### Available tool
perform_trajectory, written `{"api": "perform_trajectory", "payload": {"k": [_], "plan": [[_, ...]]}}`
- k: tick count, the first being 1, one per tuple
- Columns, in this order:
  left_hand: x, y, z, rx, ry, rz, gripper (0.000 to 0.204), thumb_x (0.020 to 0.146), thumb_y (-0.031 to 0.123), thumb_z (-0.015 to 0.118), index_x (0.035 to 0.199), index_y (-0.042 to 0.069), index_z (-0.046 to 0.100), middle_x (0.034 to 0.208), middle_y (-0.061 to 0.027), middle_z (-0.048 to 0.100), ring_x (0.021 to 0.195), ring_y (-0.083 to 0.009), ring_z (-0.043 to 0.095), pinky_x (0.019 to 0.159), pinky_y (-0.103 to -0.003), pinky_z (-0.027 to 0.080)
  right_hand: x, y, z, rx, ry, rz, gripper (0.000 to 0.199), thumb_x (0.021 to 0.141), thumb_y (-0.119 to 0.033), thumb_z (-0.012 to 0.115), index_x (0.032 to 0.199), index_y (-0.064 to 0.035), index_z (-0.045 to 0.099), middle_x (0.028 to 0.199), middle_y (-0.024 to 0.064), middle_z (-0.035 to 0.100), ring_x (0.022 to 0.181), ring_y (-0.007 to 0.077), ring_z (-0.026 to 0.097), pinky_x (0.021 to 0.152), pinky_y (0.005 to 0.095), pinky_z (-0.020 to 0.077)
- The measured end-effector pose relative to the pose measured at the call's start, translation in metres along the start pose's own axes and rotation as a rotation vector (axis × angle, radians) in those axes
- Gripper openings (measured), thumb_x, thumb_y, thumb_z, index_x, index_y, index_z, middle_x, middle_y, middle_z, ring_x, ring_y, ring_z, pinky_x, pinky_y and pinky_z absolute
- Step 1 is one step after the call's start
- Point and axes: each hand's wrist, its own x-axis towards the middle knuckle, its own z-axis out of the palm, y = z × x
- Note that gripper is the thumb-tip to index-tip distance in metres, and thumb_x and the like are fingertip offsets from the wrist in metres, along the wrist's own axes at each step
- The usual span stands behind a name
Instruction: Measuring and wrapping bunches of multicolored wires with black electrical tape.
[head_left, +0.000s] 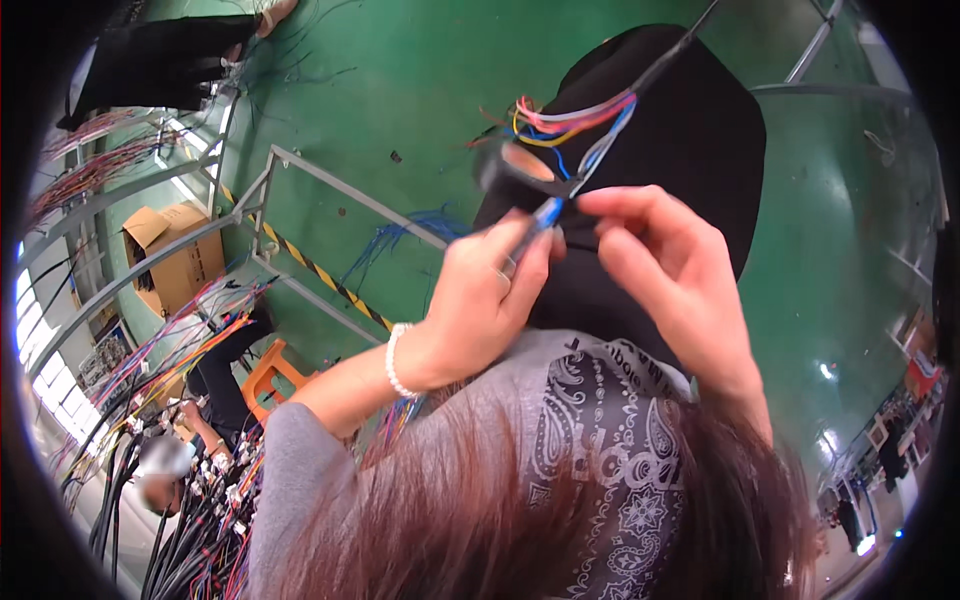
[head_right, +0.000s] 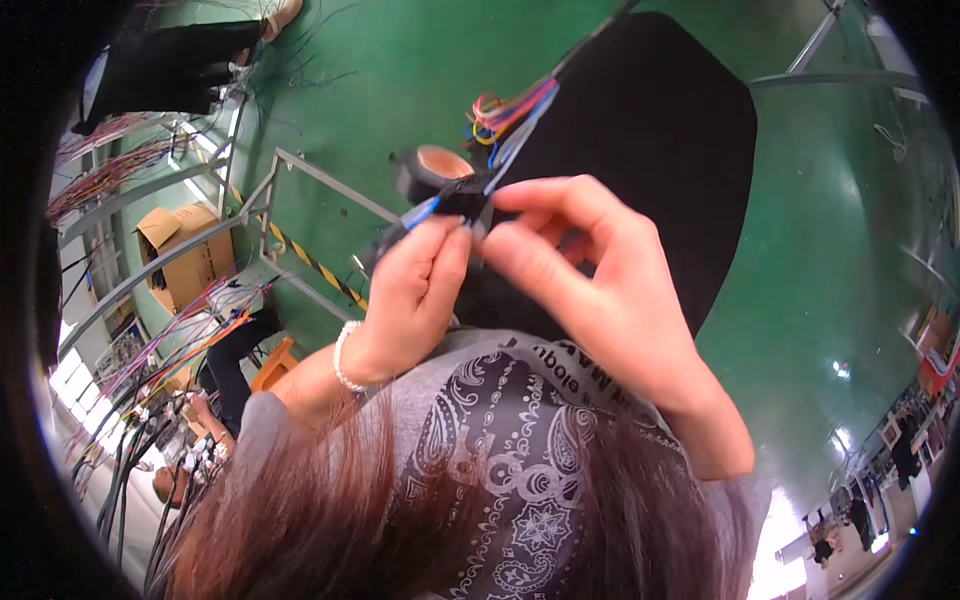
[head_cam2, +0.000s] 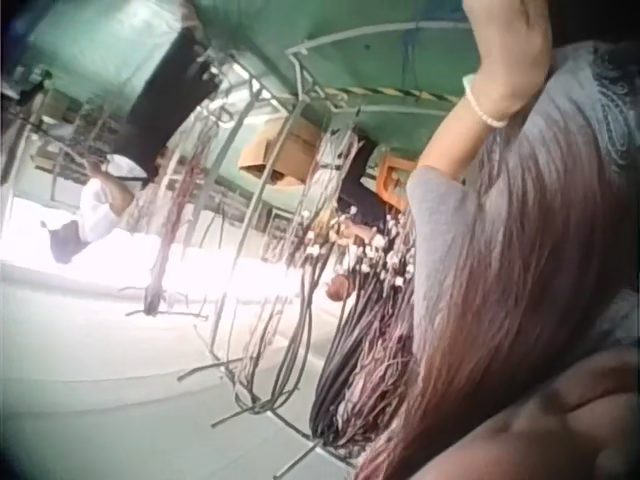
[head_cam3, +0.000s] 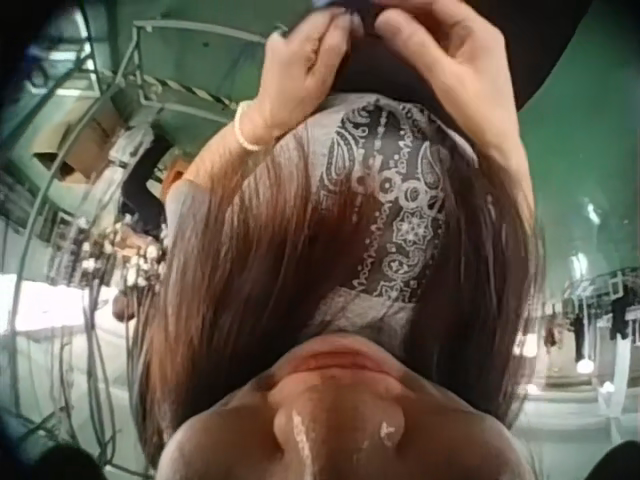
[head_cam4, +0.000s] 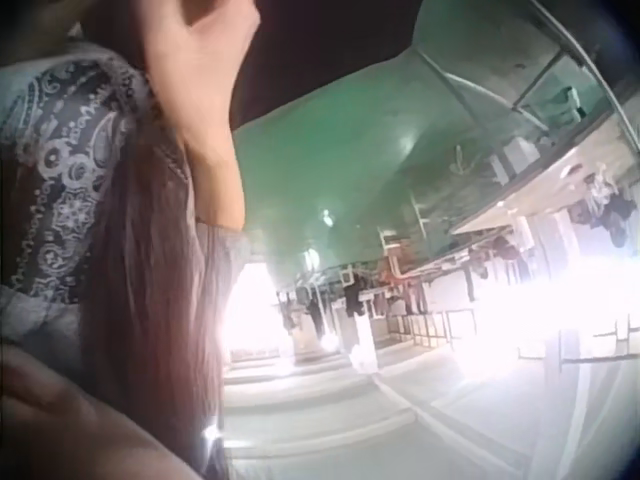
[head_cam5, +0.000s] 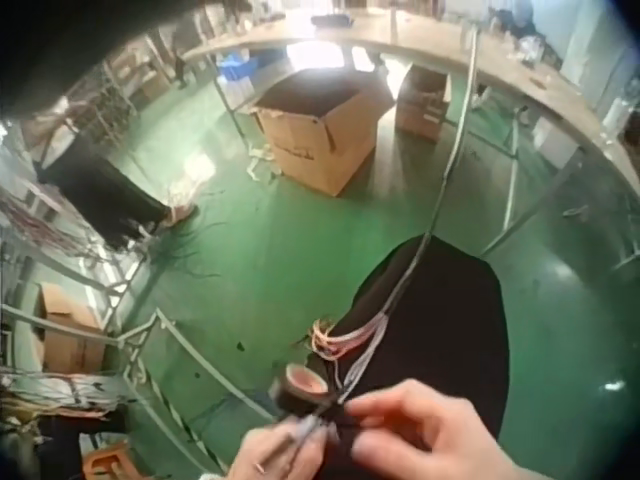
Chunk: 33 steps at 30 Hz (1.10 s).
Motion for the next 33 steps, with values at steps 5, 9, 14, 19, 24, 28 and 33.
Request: {"api": "perform_trajectory", "payload": {"k": [5, 9, 14, 19, 24, 28, 33], "plan": [[0.007, 0.019, -0.013, -0.685, -0.379, -0.554, 0.045, 0.103, 0.039, 0.037, 0.095, -0.001, 0.057, 0.062, 0.0038, 0.037, 0.054, -0.0076, 0.034, 0.052, -0.025, 0.029, 0.027, 0.037, -0.017, 0.233, -0.227, -0.022, 0.059, 0.095, -0.034, 0.062, 0.136, 0.0056, 0.048, 0.137, 0.0170, 0.053, 0.129, 0.0224, 0.050, 0.110, 0.0398, 0.0367], [0.007, 0.025, -0.017, -1.040, -0.365, -0.673, 0.075, 0.100, 0.063, 0.022, 0.096, -0.005, 0.055, 0.061, 0.0065, 0.027, 0.054, -0.0075, 0.028, 0.052, -0.024, 0.025, 0.058, 0.050, -0.015, 0.573, -0.535, -0.083, 0.084, 0.083, -0.047, 0.072, 0.142, 0.0052, 0.042, 0.144, 0.0182, 0.047, 0.136, 0.0245, 0.043, 0.114, 0.0422, 0.0317], [0.006, 0.023, -0.014, -0.924, -0.336, -0.573, 0.030, 0.105, 0.026, 0.044, 0.095, 0.000, 0.054, 0.061, 0.0063, 0.032, 0.050, -0.0044, 0.026, 0.048, -0.023, 0.023, 0.071, 0.028, -0.035, 0.017, -0.562, -0.132, 0.072, 0.073, -0.035, 0.079, 0.129, 0.0041, 0.057, 0.121, 0.0119, 0.062, 0.114, 0.0198, 0.059, 0.105, 0.0355, 0.0416], [0.003, 0.007, -0.011, -0.310, -0.213, -0.311, 0.021, 0.102, 0.018, 0.050, 0.095, 0.000, 0.058, 0.069, -0.0007, 0.055, 0.054, -0.0156, 0.050, 0.054, -0.029, 0.042, 0.043, 0.012, -0.031, -0.288, -0.190, -0.209, 0.048, 0.075, -0.023, 0.073, 0.114, 0.0028, 0.061, 0.089, -0.0004, 0.057, 0.081, 0.0033, 0.051, 0.074, 0.0202, 0.0397], [-0.005, -0.004, 0.000, 0.194, -0.097, 0.034, 0.008, 0.091, 0.005, 0.060, 0.097, -0.001, 0.060, 0.075, -0.0173, 0.063, 0.069, -0.0351, 0.065, 0.062, -0.042, 0.050, -0.014, 0.000, -0.009, 0.281, -0.102, 0.027, 0.063, 0.084, -0.026, 0.069, 0.135, 0.0058, 0.050, 0.112, 0.0070, 0.061, 0.089, 0.0114, 0.059, 0.087, 0.0267, 0.0475], [-0.003, 0.004, 0.009, 0.166, -0.127, 0.176, 0.009, 0.087, 0.002, 0.061, 0.096, 0.000, 0.059, 0.076, -0.0174, 0.063, 0.070, -0.0370, 0.065, 0.059, -0.044, 0.050, -0.011, 0.001, -0.009, 0.368, -0.044, 0.026, 0.050, 0.087, -0.022, 0.073, 0.125, 0.0049, 0.055, 0.114, 0.0080, 0.060, 0.101, 0.0135, 0.059, 0.092, 0.0282, 0.0476], [-0.003, 0.011, 0.010, -0.041, -0.243, 0.074, 0.011, 0.090, 0.003, 0.059, 0.100, -0.001, 0.058, 0.084, -0.0178, 0.067, 0.077, -0.0356, 0.068, 0.063, -0.039, 0.053, 0.002, 0.026, 0.003, 0.446, 0.033, 0.121, 0.047, 0.087, -0.013, 0.072, 0.126, -0.0015, 0.047, 0.112, 0.0097, 0.063, 0.101, 0.0167, 0.062, 0.090, 0.0327, 0.0507]]}}
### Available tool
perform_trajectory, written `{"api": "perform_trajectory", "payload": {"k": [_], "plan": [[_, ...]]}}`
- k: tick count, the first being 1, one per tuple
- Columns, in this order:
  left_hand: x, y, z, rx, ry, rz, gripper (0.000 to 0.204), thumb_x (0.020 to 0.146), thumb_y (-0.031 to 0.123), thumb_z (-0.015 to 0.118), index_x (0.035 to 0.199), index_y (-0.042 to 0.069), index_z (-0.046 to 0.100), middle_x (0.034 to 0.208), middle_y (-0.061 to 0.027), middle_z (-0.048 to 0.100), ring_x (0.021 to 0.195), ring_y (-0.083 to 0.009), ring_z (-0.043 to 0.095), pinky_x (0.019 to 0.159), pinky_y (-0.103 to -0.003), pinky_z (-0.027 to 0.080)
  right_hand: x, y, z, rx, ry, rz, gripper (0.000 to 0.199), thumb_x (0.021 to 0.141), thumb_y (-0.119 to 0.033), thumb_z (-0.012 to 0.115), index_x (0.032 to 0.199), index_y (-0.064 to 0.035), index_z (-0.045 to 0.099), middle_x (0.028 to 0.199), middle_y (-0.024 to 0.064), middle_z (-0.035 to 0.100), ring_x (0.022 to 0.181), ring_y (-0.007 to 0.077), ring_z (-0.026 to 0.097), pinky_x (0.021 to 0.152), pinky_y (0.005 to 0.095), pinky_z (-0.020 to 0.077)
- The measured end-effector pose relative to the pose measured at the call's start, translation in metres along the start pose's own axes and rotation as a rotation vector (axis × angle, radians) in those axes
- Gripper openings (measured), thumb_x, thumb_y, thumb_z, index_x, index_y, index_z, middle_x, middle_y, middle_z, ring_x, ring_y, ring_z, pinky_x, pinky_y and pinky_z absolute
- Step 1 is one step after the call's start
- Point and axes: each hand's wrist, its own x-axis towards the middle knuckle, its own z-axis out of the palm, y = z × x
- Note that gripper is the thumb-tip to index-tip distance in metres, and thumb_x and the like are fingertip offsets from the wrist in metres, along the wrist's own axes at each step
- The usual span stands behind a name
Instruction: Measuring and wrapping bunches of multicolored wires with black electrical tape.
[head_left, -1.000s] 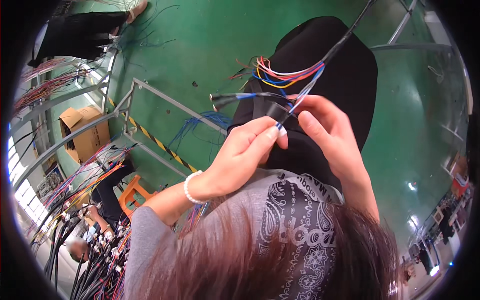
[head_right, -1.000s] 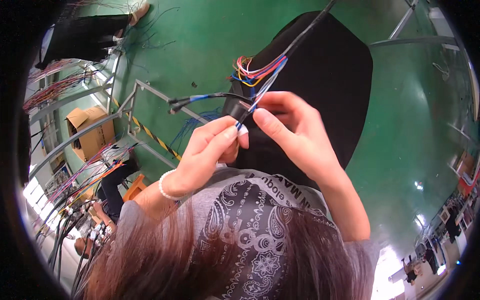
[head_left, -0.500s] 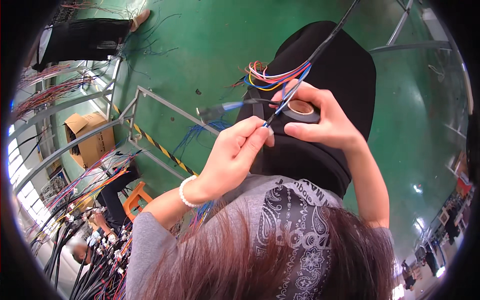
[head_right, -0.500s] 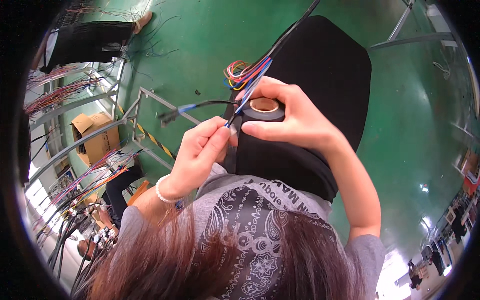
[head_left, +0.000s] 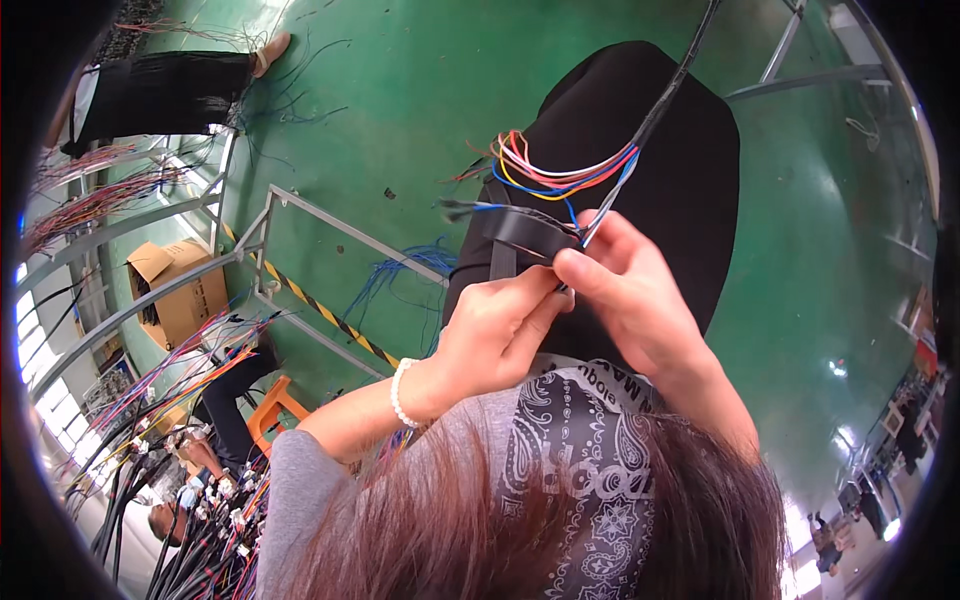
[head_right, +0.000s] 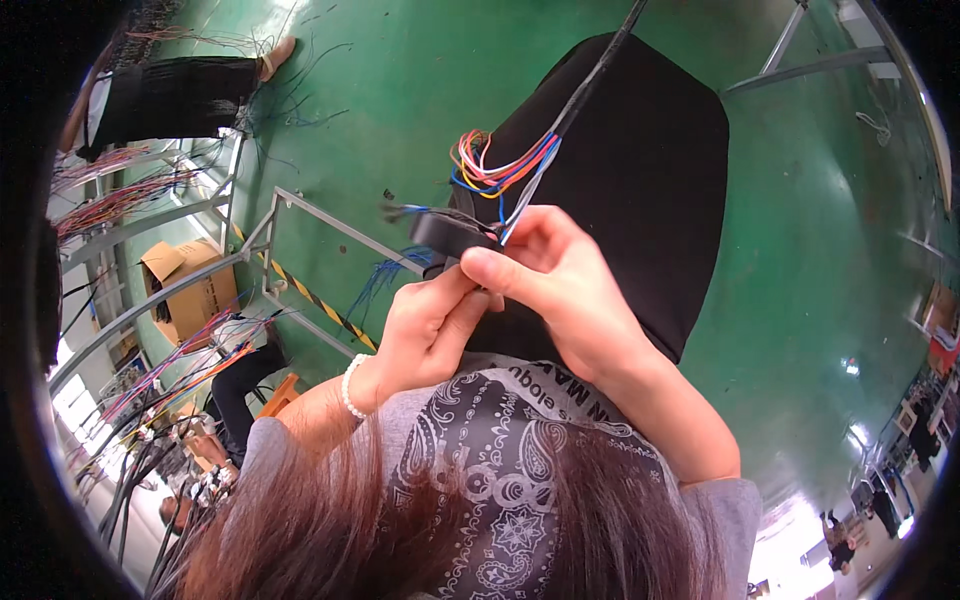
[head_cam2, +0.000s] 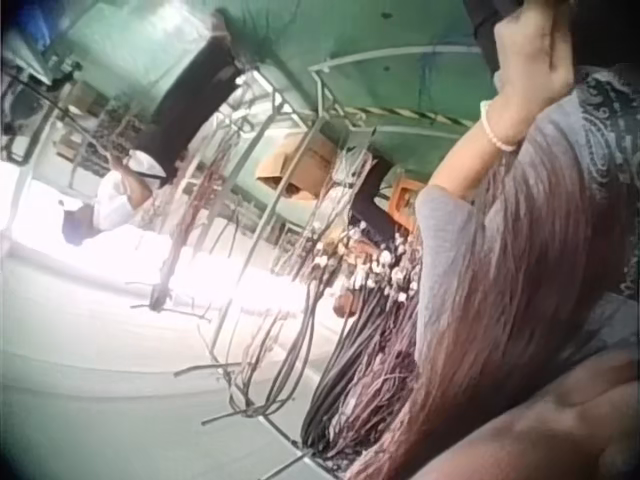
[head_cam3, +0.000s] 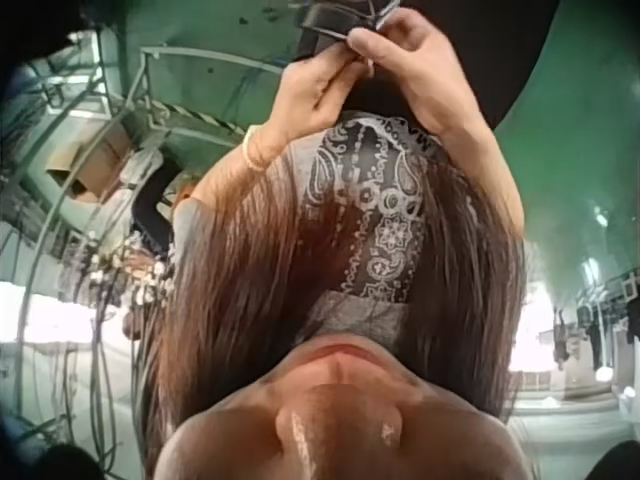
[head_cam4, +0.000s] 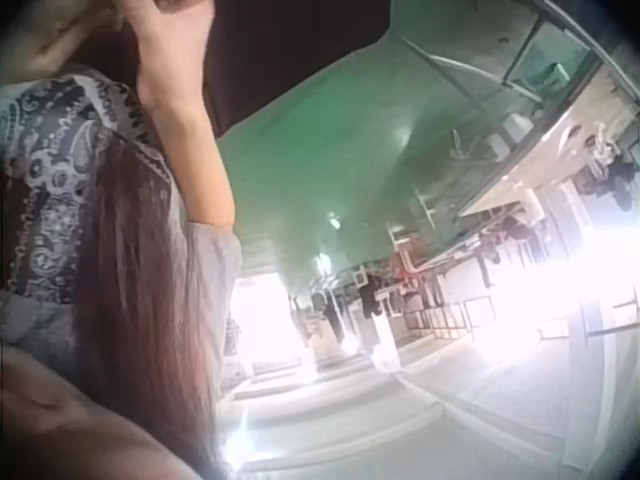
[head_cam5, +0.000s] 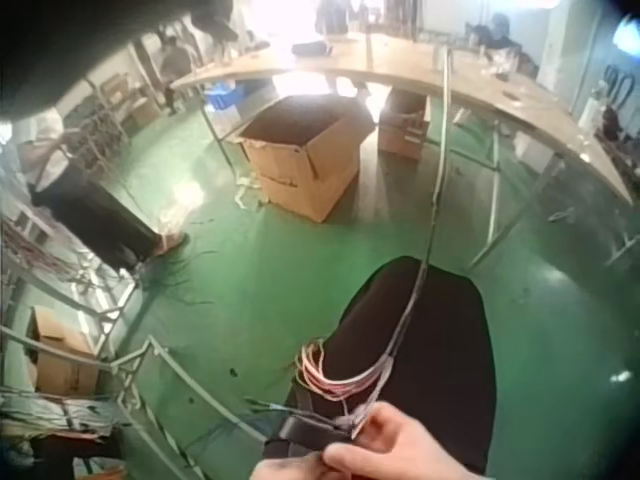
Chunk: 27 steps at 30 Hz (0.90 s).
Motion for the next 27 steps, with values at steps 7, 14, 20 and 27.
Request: {"api": "perform_trajectory", "payload": {"k": [7, 14, 20, 27], "plan": [[0.007, -0.006, -0.006, 0.182, -0.038, 0.198, 0.011, 0.085, 0.006, 0.065, 0.091, 0.001, 0.058, 0.075, -0.0136, 0.056, 0.070, -0.0339, 0.057, 0.063, -0.039, 0.047, 0.010, 0.012, -0.020, 0.080, -0.140, -0.024, 0.051, 0.085, -0.017, 0.071, 0.129, -0.0010, 0.050, 0.122, 0.0122, 0.061, 0.113, 0.0215, 0.060, 0.103, 0.0359, 0.0442], [0.009, 0.008, -0.007, 0.132, -0.030, 0.132, 0.011, 0.080, 0.008, 0.071, 0.085, 0.003, 0.063, 0.113, -0.0161, 0.052, 0.104, -0.0316, 0.046, 0.078, -0.040, 0.042, 0.009, -0.025, -0.049, -0.369, -0.318, -0.022, 0.075, 0.068, -0.034, 0.085, 0.127, 0.0004, 0.054, 0.116, 0.0050, 0.061, 0.112, 0.0136, 0.056, 0.103, 0.0311, 0.0408], [0.015, 0.008, -0.018, 0.283, -0.013, 0.225, 0.008, 0.078, 0.007, 0.070, 0.079, 0.003, 0.063, 0.128, -0.0203, 0.050, 0.112, -0.0308, 0.045, 0.084, -0.038, 0.039, -0.008, -0.024, -0.041, -0.435, -0.009, -0.037, 0.053, 0.073, -0.032, 0.078, 0.112, -0.0015, 0.059, 0.096, -0.0010, 0.059, 0.088, 0.0052, 0.053, 0.079, 0.0203, 0.0430], [0.013, 0.007, -0.003, 0.685, 0.161, 0.379, 0.030, 0.060, 0.005, 0.070, 0.091, 0.003, 0.068, 0.130, -0.0151, 0.052, 0.119, -0.0353, 0.048, 0.097, -0.045, 0.040, -0.063, -0.025, -0.009, -0.359, 0.050, -0.124, 0.060, 0.076, -0.024, 0.084, 0.120, 0.0011, 0.051, 0.114, 0.0066, 0.058, 0.106, 0.0136, 0.057, 0.091, 0.0283, 0.0477]]}}
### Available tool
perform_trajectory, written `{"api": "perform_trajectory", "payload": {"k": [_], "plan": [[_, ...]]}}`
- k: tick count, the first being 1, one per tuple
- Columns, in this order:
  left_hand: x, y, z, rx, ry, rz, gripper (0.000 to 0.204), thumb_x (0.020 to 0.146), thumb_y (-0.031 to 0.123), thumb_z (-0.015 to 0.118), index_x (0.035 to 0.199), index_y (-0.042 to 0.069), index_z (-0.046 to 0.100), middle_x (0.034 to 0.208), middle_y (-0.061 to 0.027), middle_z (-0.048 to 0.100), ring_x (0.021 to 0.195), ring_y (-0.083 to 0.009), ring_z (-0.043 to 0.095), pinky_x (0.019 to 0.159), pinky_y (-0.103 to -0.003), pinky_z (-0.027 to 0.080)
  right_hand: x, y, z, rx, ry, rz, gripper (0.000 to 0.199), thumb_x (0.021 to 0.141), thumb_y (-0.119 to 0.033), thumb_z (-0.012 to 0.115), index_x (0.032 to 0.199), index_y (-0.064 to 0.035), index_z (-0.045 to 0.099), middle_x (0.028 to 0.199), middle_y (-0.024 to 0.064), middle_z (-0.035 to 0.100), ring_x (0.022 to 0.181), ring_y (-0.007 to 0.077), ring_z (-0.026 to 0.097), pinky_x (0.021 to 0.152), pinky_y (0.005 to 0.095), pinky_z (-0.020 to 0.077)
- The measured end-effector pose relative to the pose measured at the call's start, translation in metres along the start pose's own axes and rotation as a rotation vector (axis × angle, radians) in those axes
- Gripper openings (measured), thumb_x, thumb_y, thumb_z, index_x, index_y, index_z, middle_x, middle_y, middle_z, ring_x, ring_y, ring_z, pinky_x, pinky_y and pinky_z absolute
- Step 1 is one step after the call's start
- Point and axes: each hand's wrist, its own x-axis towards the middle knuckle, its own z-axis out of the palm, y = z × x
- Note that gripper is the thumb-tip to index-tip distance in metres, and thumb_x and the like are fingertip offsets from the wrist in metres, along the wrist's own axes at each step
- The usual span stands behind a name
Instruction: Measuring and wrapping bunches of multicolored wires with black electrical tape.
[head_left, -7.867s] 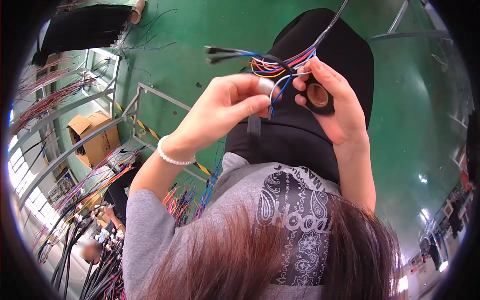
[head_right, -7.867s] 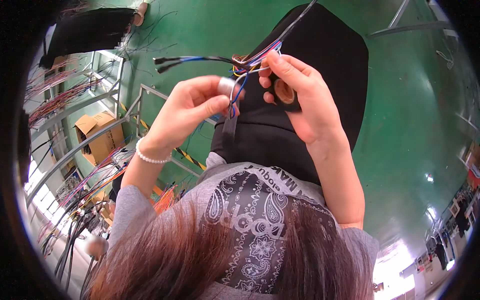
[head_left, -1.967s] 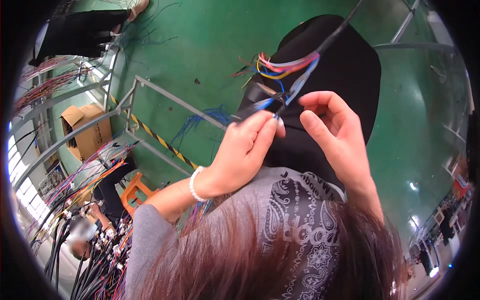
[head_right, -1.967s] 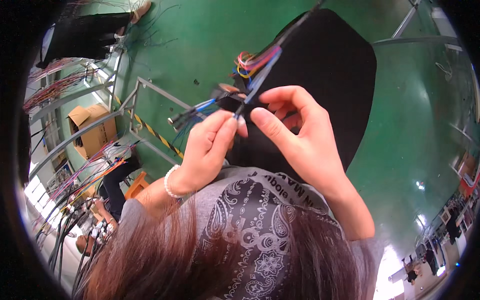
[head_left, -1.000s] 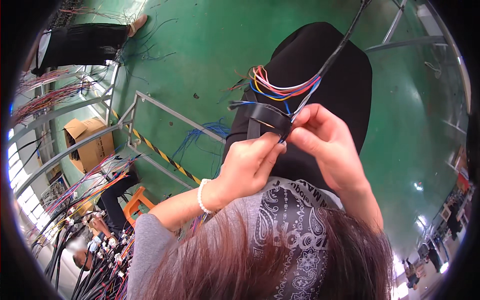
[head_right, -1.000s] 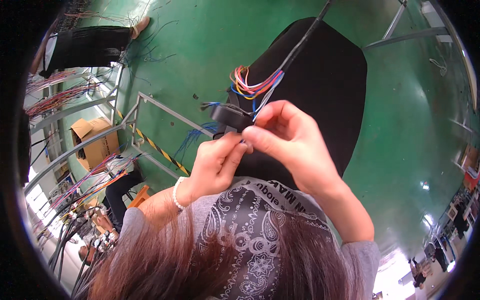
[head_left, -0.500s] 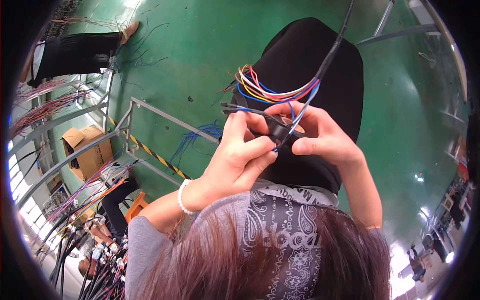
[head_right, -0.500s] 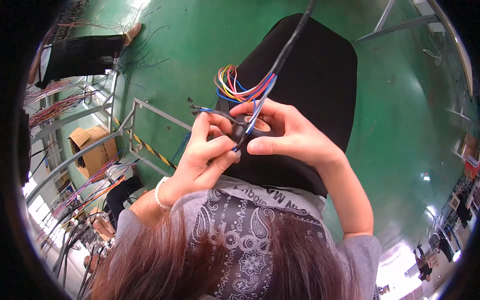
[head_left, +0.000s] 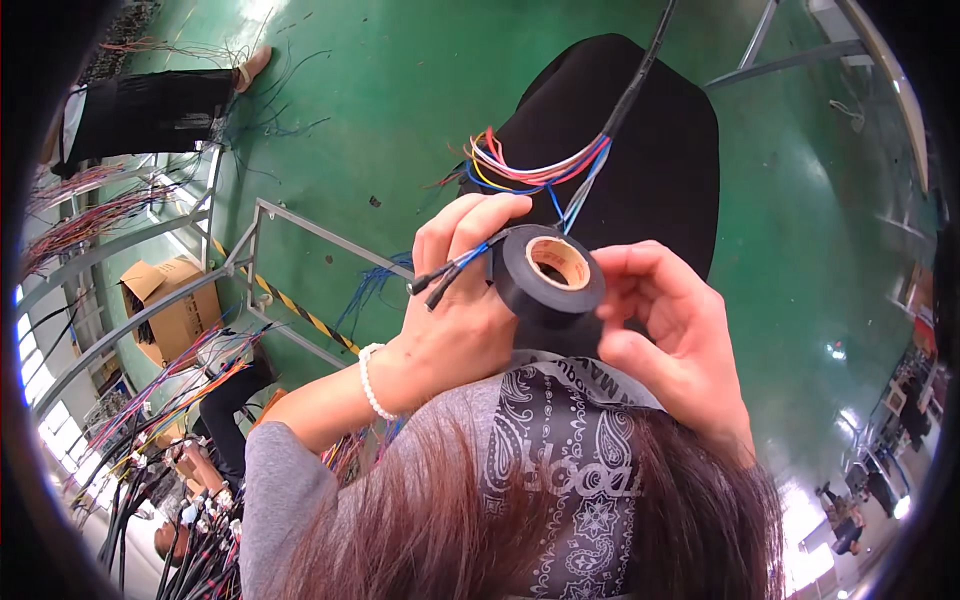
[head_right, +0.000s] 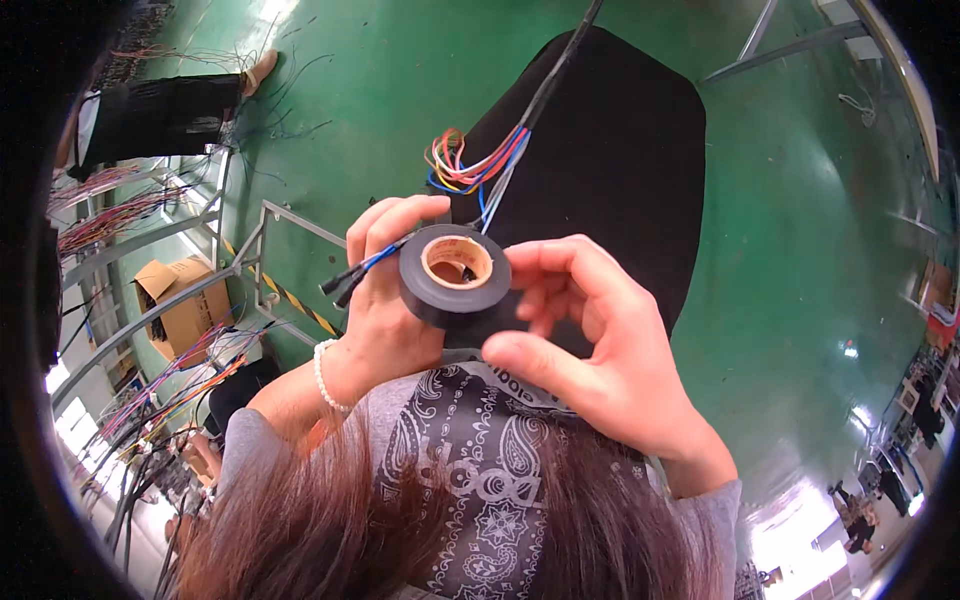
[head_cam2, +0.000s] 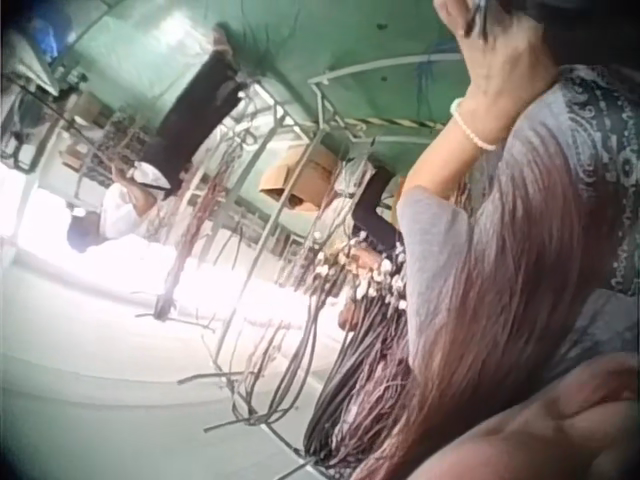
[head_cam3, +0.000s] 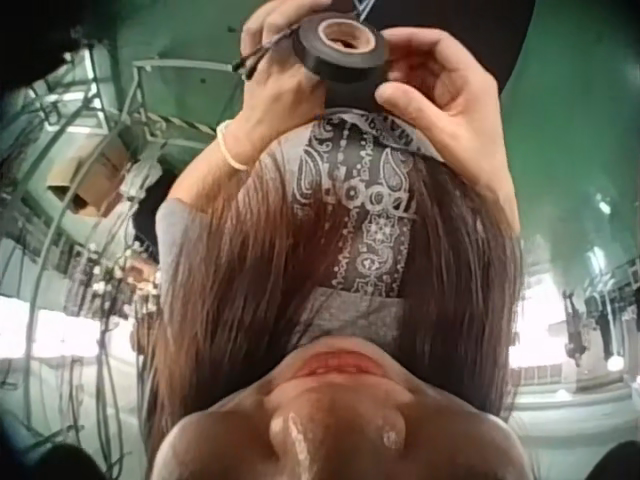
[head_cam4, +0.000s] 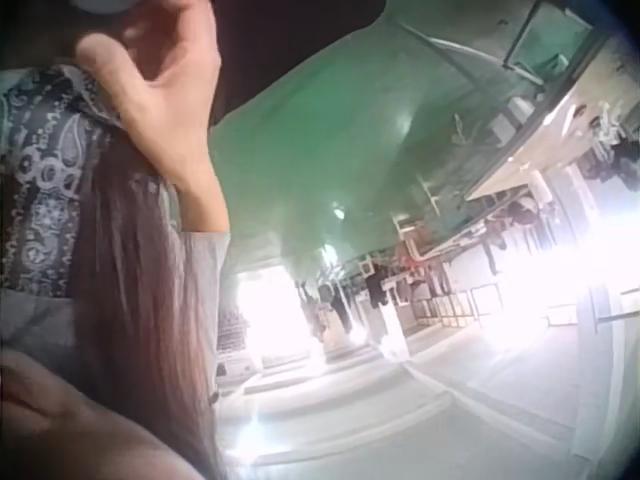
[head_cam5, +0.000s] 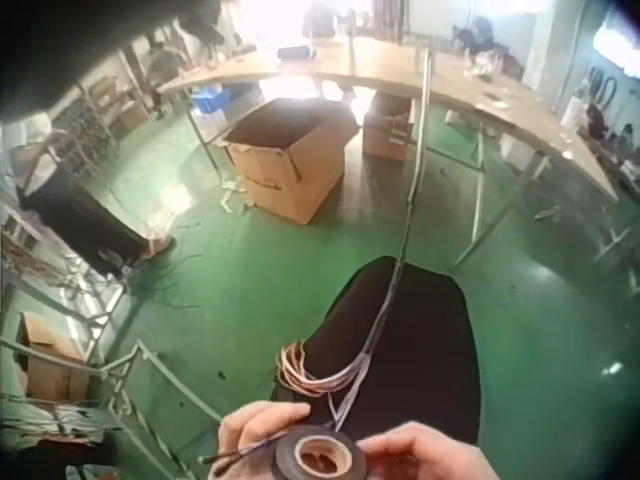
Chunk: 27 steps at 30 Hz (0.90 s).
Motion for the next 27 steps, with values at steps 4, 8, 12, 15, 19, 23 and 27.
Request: {"api": "perform_trajectory", "payload": {"k": [4, 8, 12, 15, 19, 23, 27], "plan": [[0.003, 0.005, -0.003, -0.110, -0.013, 0.029, 0.033, 0.061, 0.001, 0.070, 0.093, 0.006, 0.069, 0.126, -0.0165, 0.053, 0.116, -0.0366, 0.049, 0.094, -0.046, 0.042, 0.018, 0.007, 0.000, 0.227, -0.043, -0.183, 0.062, 0.077, -0.024, 0.084, 0.122, 0.0039, 0.053, 0.130, 0.0130, 0.050, 0.115, 0.0194, 0.057, 0.099, 0.0316, 0.0460], [-0.006, -0.005, -0.001, -0.327, -0.119, -0.039, 0.037, 0.063, -0.002, 0.070, 0.099, 0.005, 0.068, 0.119, -0.0187, 0.054, 0.107, -0.0368, 0.053, 0.089, -0.045, 0.045, 0.023, 0.011, -0.003, 0.196, -0.130, -0.291, 0.055, 0.070, -0.004, 0.086, 0.118, 0.0055, 0.062, 0.130, 0.0143, 0.048, 0.118, 0.0215, 0.056, 0.105, 0.0351, 0.0460], [-0.013, -0.005, 0.008, -0.212, -0.131, 0.041, 0.038, 0.066, -0.001, 0.070, 0.103, 0.002, 0.067, 0.120, -0.0183, 0.054, 0.112, -0.0360, 0.053, 0.093, -0.045, 0.044, 0.020, 0.003, -0.004, 0.063, -0.118, -0.254, 0.059, 0.071, -0.015, 0.087, 0.119, 0.0081, 0.060, 0.137, 0.0165, 0.041, 0.111, 0.0226, 0.061, 0.100, 0.0346, 0.0492], [-0.015, 0.004, 0.010, -0.334, -0.053, -0.080, 0.038, 0.064, 0.005, 0.073, 0.102, 0.000, 0.066, 0.124, -0.0154, 0.053, 0.118, -0.0331, 0.051, 0.098, -0.045, 0.040, 0.022, -0.003, 0.007, -0.400, -0.020, -0.263, 0.056, 0.070, -0.018, 0.088, 0.113, 0.0051, 0.062, 0.128, 0.0118, 0.042, 0.110, 0.0202, 0.060, 0.096, 0.0331, 0.0512], [-0.012, 0.006, 0.004, -0.140, 0.007, -0.064, 0.039, 0.064, 0.010, 0.072, 0.102, 0.001, 0.066, 0.128, -0.0111, 0.052, 0.123, -0.0296, 0.048, 0.099, -0.042, 0.035, 0.026, -0.002, 0.033, -0.645, 0.197, -0.313, 0.056, 0.059, -0.014, 0.091, 0.100, -0.0024, 0.055, 0.112, 0.0080, 0.039, 0.095, 0.0150, 0.050, 0.075, 0.0278, 0.0487], [-0.006, -0.005, 0.005, 0.078, 0.023, 0.083, 0.030, 0.065, 0.018, 0.070, 0.093, 0.009, 0.070, 0.132, -0.0065, 0.053, 0.125, -0.0270, 0.048, 0.095, -0.039, 0.031, 0.043, 0.019, 0.038, -0.584, 0.298, -0.377, 0.068, 0.063, -0.011, 0.089, 0.110, -0.0063, 0.041, 0.116, 0.0091, 0.040, 0.102, 0.0166, 0.051, 0.084, 0.0315, 0.0507], [-0.002, -0.007, -0.012, -0.323, -0.068, 0.026, 0.015, 0.075, 0.006, 0.076, 0.086, 0.003, 0.066, 0.131, -0.0189, 0.052, 0.115, -0.0378, 0.054, 0.098, -0.044, 0.037, 0.032, 0.049, 0.002, 0.155, 0.216, -0.317, 0.049, 0.092, -0.038, 0.068, 0.116, -0.0046, 0.042, 0.132, 0.0140, 0.049, 0.118, 0.0247, 0.057, 0.104, 0.0420, 0.0443]]}}
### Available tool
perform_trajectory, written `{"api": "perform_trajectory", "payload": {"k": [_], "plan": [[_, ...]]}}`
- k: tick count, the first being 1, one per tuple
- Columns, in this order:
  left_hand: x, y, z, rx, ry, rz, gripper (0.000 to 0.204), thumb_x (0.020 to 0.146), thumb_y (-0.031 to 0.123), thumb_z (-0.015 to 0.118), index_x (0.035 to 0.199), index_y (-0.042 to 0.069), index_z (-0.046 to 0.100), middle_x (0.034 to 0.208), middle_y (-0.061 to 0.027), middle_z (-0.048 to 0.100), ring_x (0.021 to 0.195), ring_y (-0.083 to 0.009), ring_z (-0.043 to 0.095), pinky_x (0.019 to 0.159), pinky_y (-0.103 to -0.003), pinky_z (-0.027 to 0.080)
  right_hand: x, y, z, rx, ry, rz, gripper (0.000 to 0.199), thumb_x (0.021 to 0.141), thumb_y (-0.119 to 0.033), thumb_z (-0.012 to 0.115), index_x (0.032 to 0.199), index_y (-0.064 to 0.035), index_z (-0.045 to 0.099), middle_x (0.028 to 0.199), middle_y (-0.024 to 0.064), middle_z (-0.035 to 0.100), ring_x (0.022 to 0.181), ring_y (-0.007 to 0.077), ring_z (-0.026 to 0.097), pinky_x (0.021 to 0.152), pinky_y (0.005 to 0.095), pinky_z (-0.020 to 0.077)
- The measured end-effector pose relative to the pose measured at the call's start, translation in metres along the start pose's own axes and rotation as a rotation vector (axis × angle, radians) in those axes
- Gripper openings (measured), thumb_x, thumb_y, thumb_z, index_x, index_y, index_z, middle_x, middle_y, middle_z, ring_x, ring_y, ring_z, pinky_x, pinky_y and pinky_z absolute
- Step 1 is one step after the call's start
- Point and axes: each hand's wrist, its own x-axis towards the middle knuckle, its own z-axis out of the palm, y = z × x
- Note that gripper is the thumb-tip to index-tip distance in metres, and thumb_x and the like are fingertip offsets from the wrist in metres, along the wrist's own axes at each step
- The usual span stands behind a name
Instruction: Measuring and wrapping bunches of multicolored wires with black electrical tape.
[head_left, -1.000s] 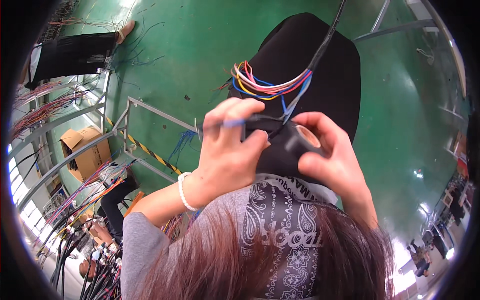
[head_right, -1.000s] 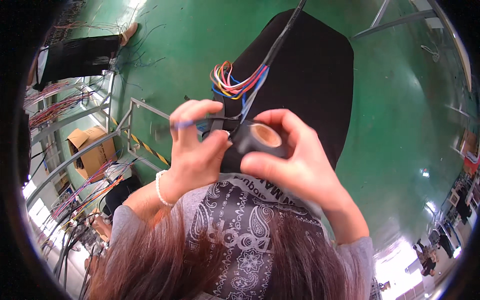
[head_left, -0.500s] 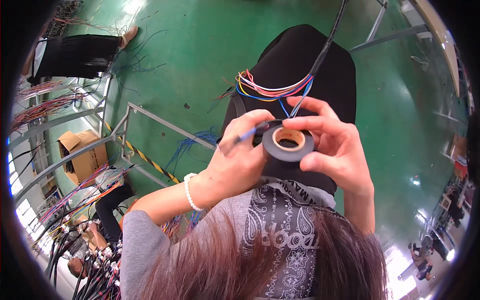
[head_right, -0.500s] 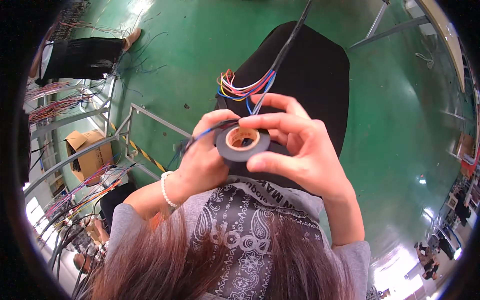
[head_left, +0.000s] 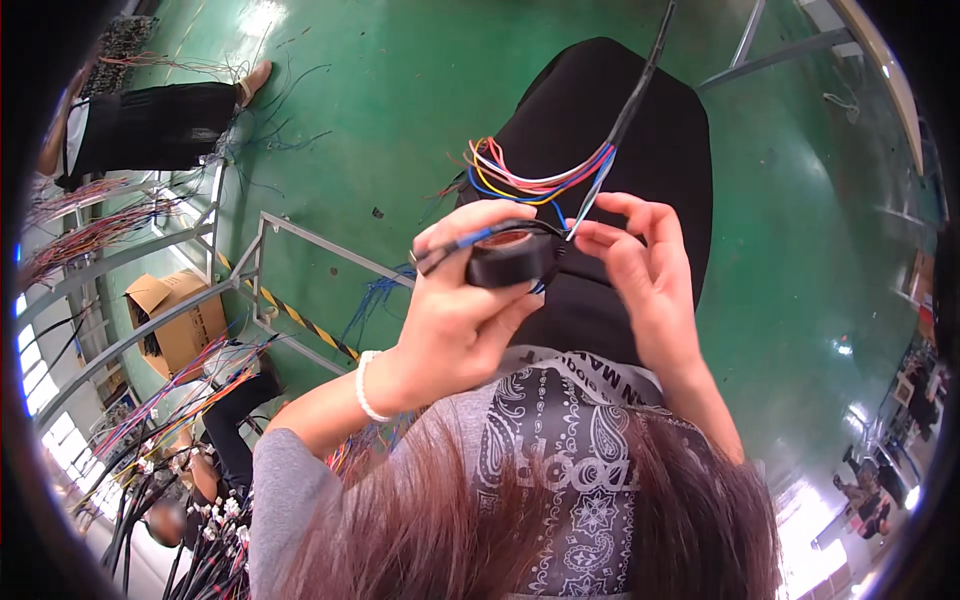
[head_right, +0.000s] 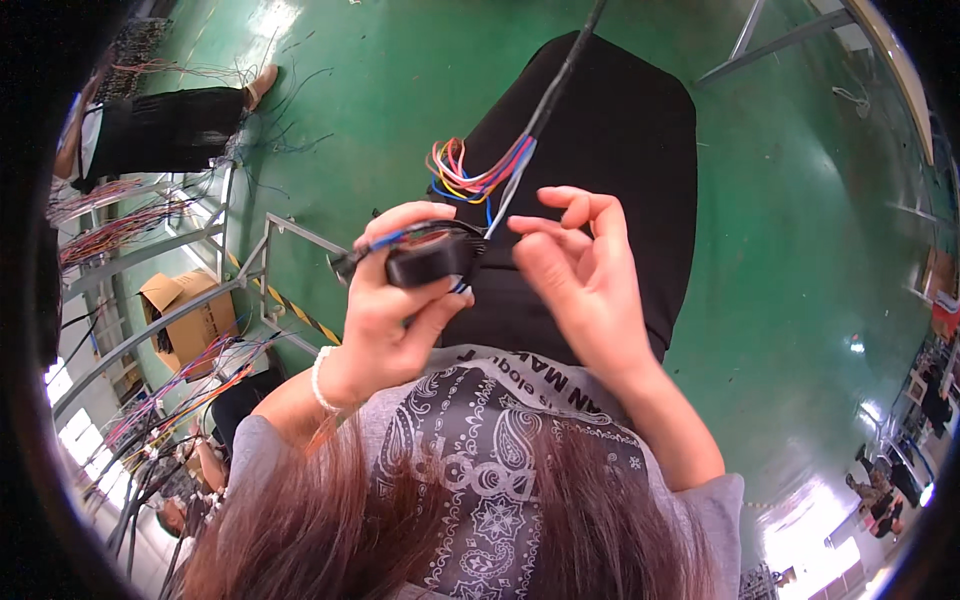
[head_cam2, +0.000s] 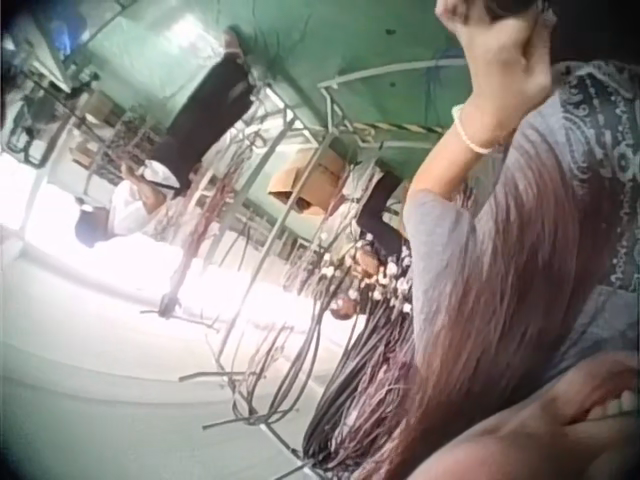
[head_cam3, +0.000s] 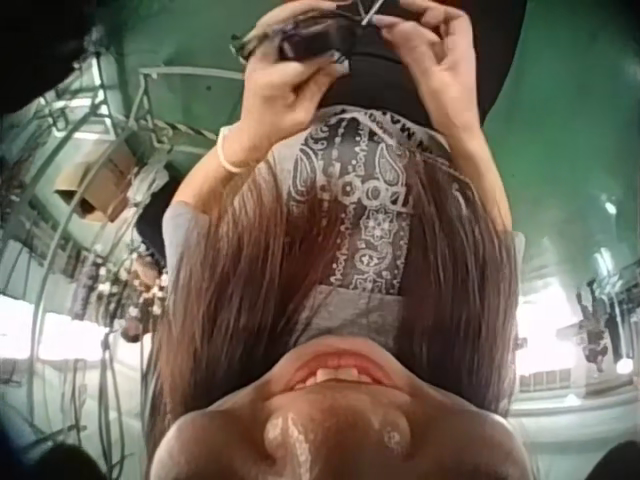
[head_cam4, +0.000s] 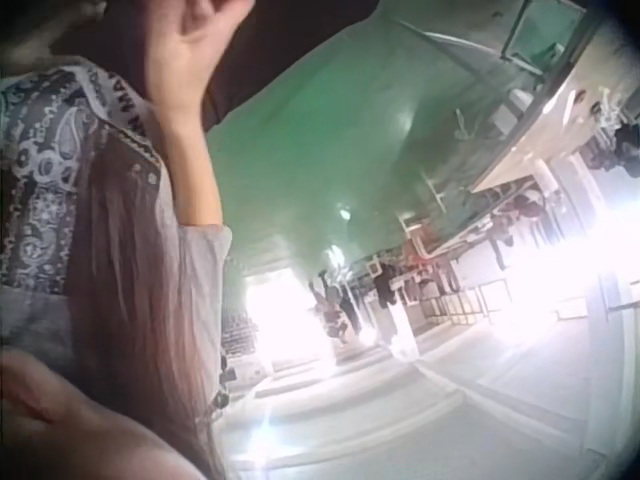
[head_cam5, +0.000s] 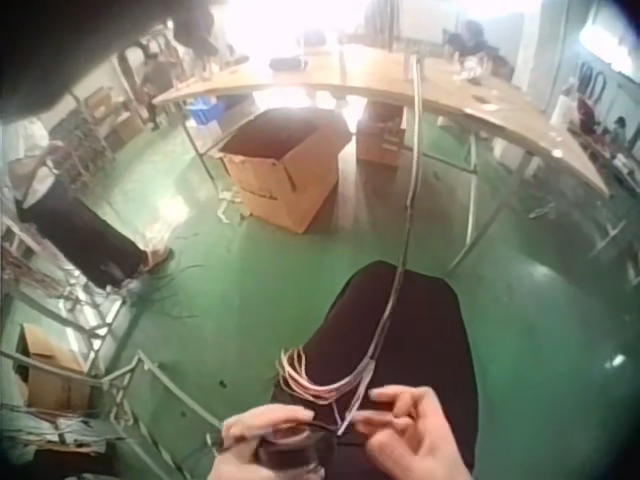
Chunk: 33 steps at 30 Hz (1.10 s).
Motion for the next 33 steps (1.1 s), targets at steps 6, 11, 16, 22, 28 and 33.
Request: {"api": "perform_trajectory", "payload": {"k": [6, 11, 16, 22, 28, 33], "plan": [[0.005, 0.003, 0.003, -0.246, 0.008, 0.019, 0.018, 0.076, 0.004, 0.075, 0.093, -0.001, 0.069, 0.126, -0.0202, 0.054, 0.114, -0.0352, 0.054, 0.096, -0.044, 0.042, 0.044, 0.037, -0.001, 0.603, -0.735, 0.233, 0.067, 0.097, -0.048, 0.056, 0.141, -0.0001, 0.041, 0.129, 0.0092, 0.056, 0.116, 0.0168, 0.057, 0.101, 0.0360, 0.0463], [0.006, 0.010, -0.010, -0.054, -0.104, -0.104, 0.013, 0.079, 0.010, 0.073, 0.087, 0.001, 0.067, 0.136, -0.0220, 0.048, 0.126, -0.0388, 0.044, 0.104, -0.047, 0.032, 0.043, 0.024, 0.001, 0.481, -0.727, 0.201, 0.071, 0.093, -0.049, 0.061, 0.142, -0.0012, 0.042, 0.132, 0.0079, 0.056, 0.121, 0.0152, 0.053, 0.105, 0.0348, 0.0418], [0.014, 0.007, -0.015, -0.111, -0.151, -0.027, 0.012, 0.081, 0.012, 0.070, 0.081, 0.001, 0.064, 0.139, -0.0227, 0.046, 0.131, -0.0400, 0.039, 0.108, -0.049, 0.028, 0.046, 0.026, -0.004, 0.366, -0.768, 0.208, 0.083, 0.085, -0.052, 0.070, 0.142, 0.0013, 0.041, 0.138, 0.0116, 0.053, 0.123, 0.0185, 0.054, 0.107, 0.0379, 0.0400], [0.020, 0.004, -0.027, -0.175, -0.213, -0.050, 0.010, 0.079, 0.009, 0.070, 0.080, 0.004, 0.062, 0.129, -0.0133, 0.057, 0.123, -0.0322, 0.047, 0.101, -0.046, 0.029, 0.022, 0.014, -0.016, 0.195, -0.424, 0.042, 0.042, 0.085, -0.036, 0.073, 0.097, -0.0027, 0.051, 0.127, 0.0163, 0.060, 0.114, 0.0234, 0.061, 0.101, 0.0378, 0.0461], [0.022, 0.014, -0.028, 0.262, -0.250, 0.082, 0.012, 0.075, 0.010, 0.069, 0.075, 0.006, 0.058, 0.125, -0.0136, 0.059, 0.117, -0.0336, 0.053, 0.096, -0.044, 0.032, 0.022, -0.018, -0.017, 0.171, -0.424, 0.312, 0.028, 0.086, -0.025, 0.070, 0.087, -0.0025, 0.053, 0.110, 0.0122, 0.064, 0.099, 0.0175, 0.062, 0.088, 0.0317, 0.0526], [0.020, 0.013, -0.022, 0.368, -0.205, 0.142, 0.015, 0.070, 0.009, 0.071, 0.082, 0.006, 0.062, 0.104, -0.0087, 0.060, 0.101, -0.0276, 0.059, 0.086, -0.041, 0.041, 0.025, -0.031, -0.017, -0.201, -0.490, 0.227, 0.025, 0.091, -0.010, 0.058, 0.111, 0.0046, 0.059, 0.104, 0.0033, 0.062, 0.096, 0.0103, 0.058, 0.086, 0.0263, 0.0493]]}}
